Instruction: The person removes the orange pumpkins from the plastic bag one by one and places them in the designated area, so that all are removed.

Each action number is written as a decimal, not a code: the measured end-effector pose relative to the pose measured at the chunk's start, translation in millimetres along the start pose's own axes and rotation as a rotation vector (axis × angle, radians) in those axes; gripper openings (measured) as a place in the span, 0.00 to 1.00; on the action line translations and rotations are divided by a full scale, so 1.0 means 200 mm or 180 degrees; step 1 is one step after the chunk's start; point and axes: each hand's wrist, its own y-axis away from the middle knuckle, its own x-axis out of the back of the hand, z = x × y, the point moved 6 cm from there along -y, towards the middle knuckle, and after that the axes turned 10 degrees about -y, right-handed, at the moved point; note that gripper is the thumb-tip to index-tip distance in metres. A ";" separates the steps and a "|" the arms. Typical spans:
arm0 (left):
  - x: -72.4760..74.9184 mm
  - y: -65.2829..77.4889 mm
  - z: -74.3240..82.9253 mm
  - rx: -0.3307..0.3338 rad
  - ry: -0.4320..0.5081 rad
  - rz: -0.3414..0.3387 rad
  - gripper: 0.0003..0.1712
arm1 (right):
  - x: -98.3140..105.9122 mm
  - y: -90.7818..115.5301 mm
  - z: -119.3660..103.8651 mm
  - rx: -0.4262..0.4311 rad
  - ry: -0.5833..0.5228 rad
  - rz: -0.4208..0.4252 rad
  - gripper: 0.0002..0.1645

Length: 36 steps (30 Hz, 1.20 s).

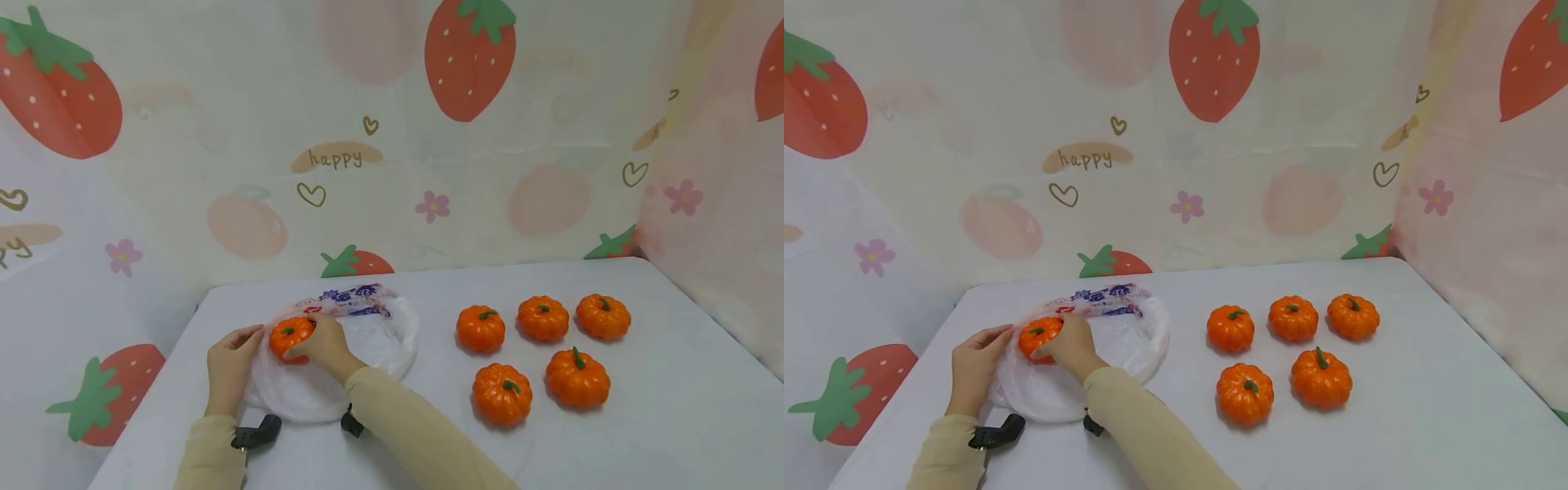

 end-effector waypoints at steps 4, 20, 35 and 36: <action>0.00 0.00 0.01 -0.0027 -0.0044 0.0015 0.20 | 0.02 0.01 0.00 -0.0038 -0.0031 -0.0016 0.45; 0.02 0.01 0.01 -0.0085 0.0030 0.0064 0.18 | 0.21 0.06 -0.07 0.0223 0.0070 -0.0286 0.45; 0.00 0.01 0.01 -0.0037 -0.0025 0.0084 0.18 | 0.60 0.17 -0.25 0.0275 -0.0074 -0.0441 0.47; 0.01 0.01 0.01 -0.0041 -0.0036 0.0085 0.18 | 0.63 0.18 -0.26 0.0264 -0.0112 -0.0438 0.47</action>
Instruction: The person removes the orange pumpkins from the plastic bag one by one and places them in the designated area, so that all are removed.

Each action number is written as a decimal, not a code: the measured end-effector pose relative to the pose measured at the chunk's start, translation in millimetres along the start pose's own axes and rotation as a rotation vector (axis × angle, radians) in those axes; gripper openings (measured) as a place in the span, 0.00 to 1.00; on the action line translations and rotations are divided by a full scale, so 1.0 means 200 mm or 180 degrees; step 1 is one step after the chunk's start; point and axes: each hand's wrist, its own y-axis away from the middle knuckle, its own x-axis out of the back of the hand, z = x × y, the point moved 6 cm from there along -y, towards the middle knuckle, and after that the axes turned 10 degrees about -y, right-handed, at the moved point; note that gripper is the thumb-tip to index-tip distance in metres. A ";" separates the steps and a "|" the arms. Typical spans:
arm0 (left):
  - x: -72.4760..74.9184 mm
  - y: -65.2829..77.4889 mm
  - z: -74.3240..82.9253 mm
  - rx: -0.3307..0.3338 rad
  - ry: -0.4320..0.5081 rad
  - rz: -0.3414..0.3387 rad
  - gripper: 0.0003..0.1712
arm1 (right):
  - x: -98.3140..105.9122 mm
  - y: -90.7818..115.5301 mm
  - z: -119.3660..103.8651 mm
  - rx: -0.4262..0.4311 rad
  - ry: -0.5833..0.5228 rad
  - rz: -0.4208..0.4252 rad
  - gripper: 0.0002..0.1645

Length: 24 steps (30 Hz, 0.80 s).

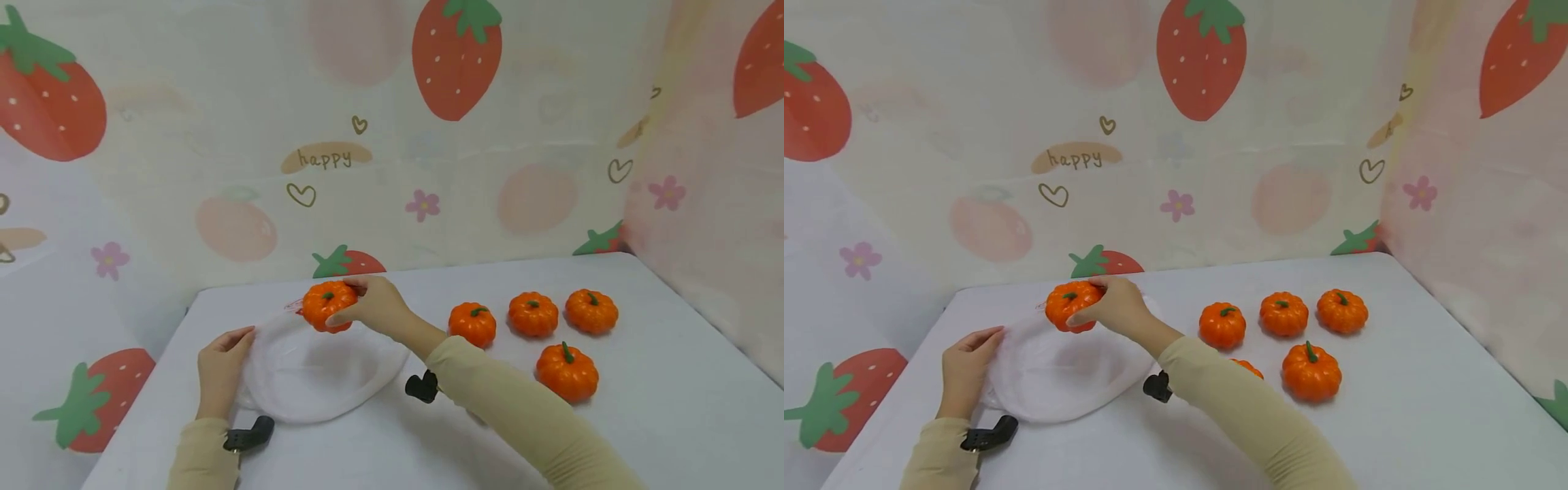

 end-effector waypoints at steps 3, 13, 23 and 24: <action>0.00 0.00 0.01 0.0016 -0.0032 -0.0020 0.18 | 0.07 0.03 -0.03 -0.0021 0.0020 0.0036 0.47; -0.02 -0.01 -0.01 0.0121 -0.0027 -0.0018 0.18 | 0.26 0.11 -0.05 0.0004 0.0138 0.0092 0.45; -0.01 0.00 -0.01 0.0088 -0.0033 -0.0080 0.20 | 0.49 0.24 -0.01 -0.0129 0.0223 0.0155 0.46; -0.01 0.00 -0.01 0.0087 -0.0054 -0.0085 0.20 | 0.52 0.25 0.00 -0.0153 0.0216 0.0166 0.47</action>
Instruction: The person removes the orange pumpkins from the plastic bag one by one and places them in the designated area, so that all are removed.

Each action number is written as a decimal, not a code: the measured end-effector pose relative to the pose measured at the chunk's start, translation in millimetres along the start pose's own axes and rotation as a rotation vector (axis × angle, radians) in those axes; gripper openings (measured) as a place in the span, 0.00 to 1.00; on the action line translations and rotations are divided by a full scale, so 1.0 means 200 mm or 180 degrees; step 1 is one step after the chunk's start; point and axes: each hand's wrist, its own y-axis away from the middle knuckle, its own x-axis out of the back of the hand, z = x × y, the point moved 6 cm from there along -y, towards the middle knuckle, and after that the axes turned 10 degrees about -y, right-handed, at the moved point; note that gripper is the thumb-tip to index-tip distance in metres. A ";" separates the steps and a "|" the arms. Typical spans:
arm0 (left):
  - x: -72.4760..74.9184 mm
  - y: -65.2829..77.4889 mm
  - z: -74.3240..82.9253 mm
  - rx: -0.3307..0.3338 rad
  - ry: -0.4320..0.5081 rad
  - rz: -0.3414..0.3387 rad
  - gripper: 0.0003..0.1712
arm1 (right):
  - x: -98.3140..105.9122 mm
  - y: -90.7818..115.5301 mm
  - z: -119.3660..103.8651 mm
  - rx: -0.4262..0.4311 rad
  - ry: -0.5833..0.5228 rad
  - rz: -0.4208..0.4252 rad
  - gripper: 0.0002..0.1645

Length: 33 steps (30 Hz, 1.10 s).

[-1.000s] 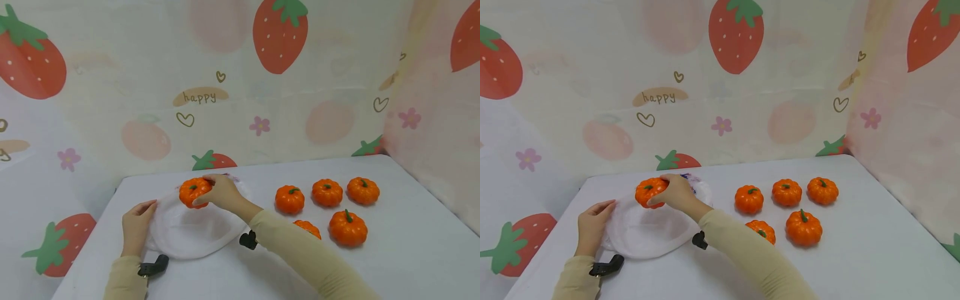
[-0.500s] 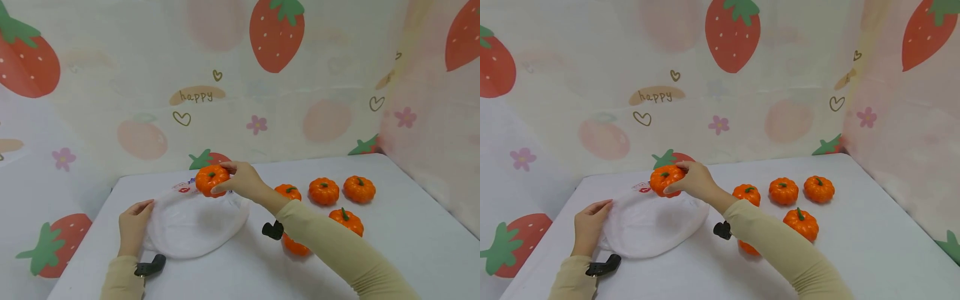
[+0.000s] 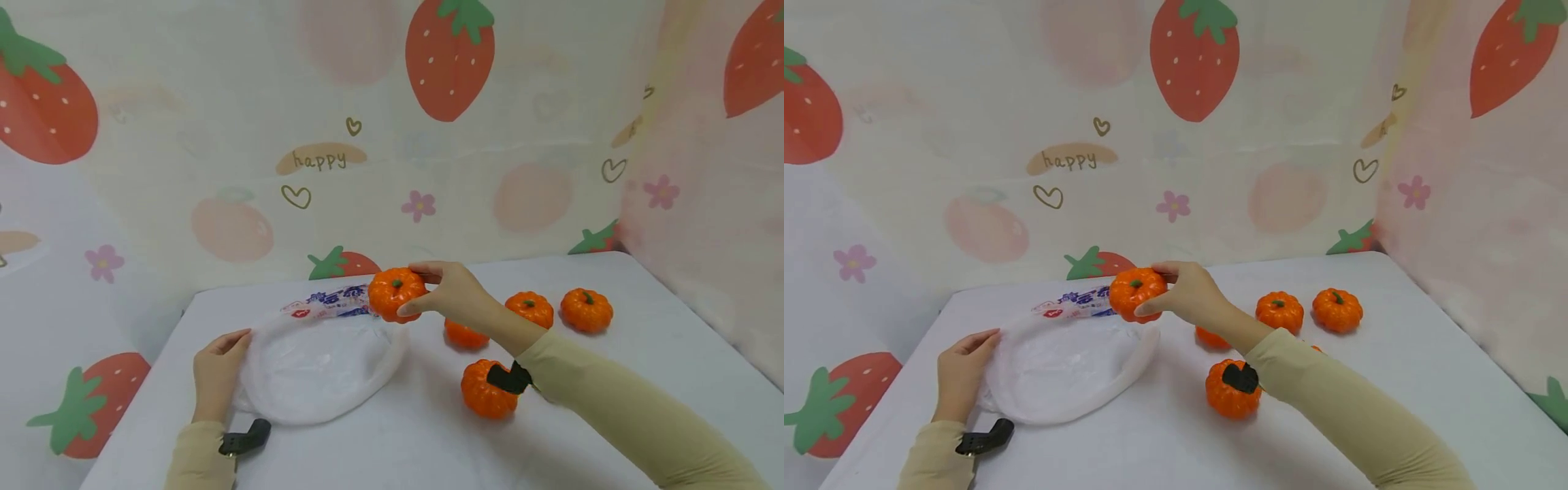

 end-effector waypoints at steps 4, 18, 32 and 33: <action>-0.01 0.00 0.00 0.0003 -0.0040 0.0008 0.20 | 0.10 0.05 0.04 -0.0035 0.0064 0.0055 0.48; -0.01 -0.01 -0.01 0.0033 0.0028 0.0044 0.19 | 0.40 0.26 0.19 -0.0337 0.0222 0.0213 0.54; -0.01 -0.02 -0.02 0.0039 0.0007 0.0026 0.19 | 0.62 0.39 0.30 -0.0371 0.0523 0.0409 0.56; -0.01 -0.02 -0.02 0.0044 -0.0003 0.0027 0.19 | 0.64 0.40 0.31 -0.0382 0.0549 0.0429 0.56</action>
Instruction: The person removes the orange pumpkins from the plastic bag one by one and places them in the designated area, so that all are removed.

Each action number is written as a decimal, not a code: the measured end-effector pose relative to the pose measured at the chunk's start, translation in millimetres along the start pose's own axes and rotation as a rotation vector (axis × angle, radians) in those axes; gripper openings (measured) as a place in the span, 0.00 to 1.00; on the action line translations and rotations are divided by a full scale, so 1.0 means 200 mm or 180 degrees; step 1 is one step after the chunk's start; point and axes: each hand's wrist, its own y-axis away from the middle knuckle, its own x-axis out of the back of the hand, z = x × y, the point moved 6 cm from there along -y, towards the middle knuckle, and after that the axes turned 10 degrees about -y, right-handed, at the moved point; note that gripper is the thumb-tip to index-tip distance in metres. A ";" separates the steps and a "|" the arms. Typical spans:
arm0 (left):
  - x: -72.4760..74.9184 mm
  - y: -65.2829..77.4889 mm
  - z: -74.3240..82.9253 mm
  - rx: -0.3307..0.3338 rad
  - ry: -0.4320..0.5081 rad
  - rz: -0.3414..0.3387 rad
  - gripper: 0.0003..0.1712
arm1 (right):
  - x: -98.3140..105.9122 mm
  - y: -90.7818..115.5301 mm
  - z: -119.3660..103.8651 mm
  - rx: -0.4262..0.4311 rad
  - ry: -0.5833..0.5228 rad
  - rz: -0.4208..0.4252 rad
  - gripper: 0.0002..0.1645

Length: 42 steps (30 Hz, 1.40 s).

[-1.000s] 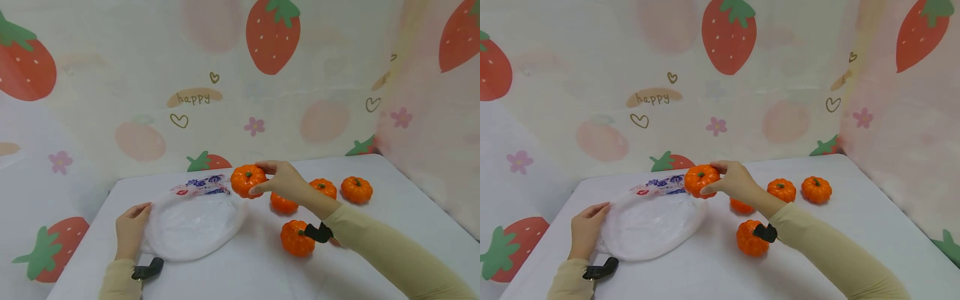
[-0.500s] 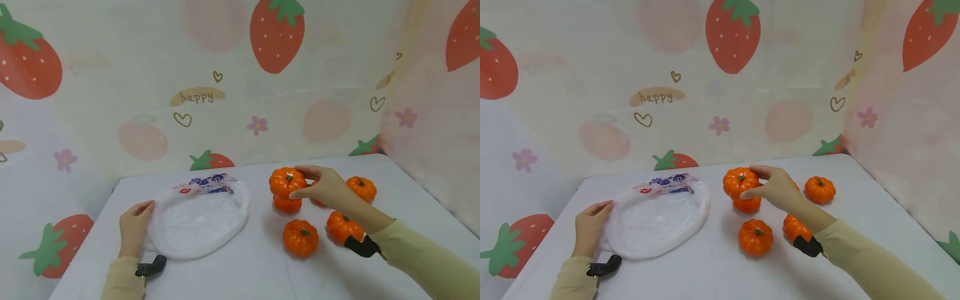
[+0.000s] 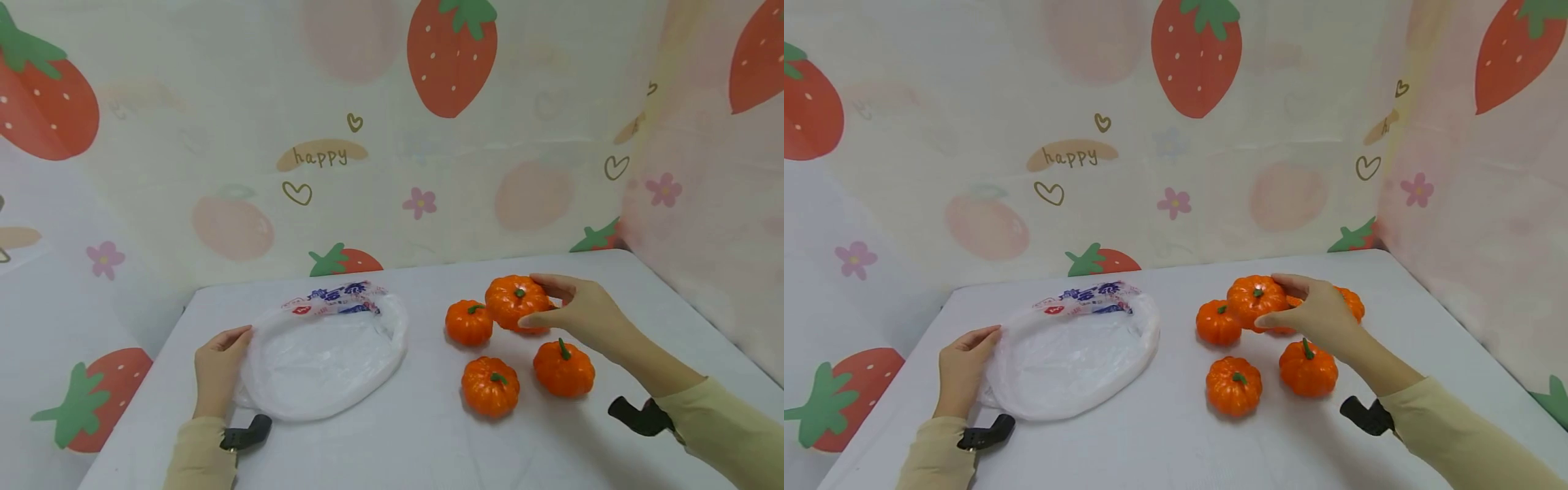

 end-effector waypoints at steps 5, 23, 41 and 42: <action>0.00 0.00 0.01 -0.0013 -0.0018 0.0017 0.18 | 0.08 0.04 0.07 -0.0020 0.0041 0.0079 0.56; 0.00 0.01 0.00 -0.0017 -0.0042 -0.0003 0.19 | 0.30 0.16 0.37 -0.0367 0.0114 0.0273 0.58; 0.00 0.01 0.00 0.0029 -0.0122 -0.0078 0.21 | 0.39 0.21 0.64 -0.0659 0.0101 0.0357 0.61; 0.00 0.01 0.00 0.0035 -0.0127 -0.0079 0.21 | 0.40 0.20 0.66 -0.0671 0.0097 0.0372 0.61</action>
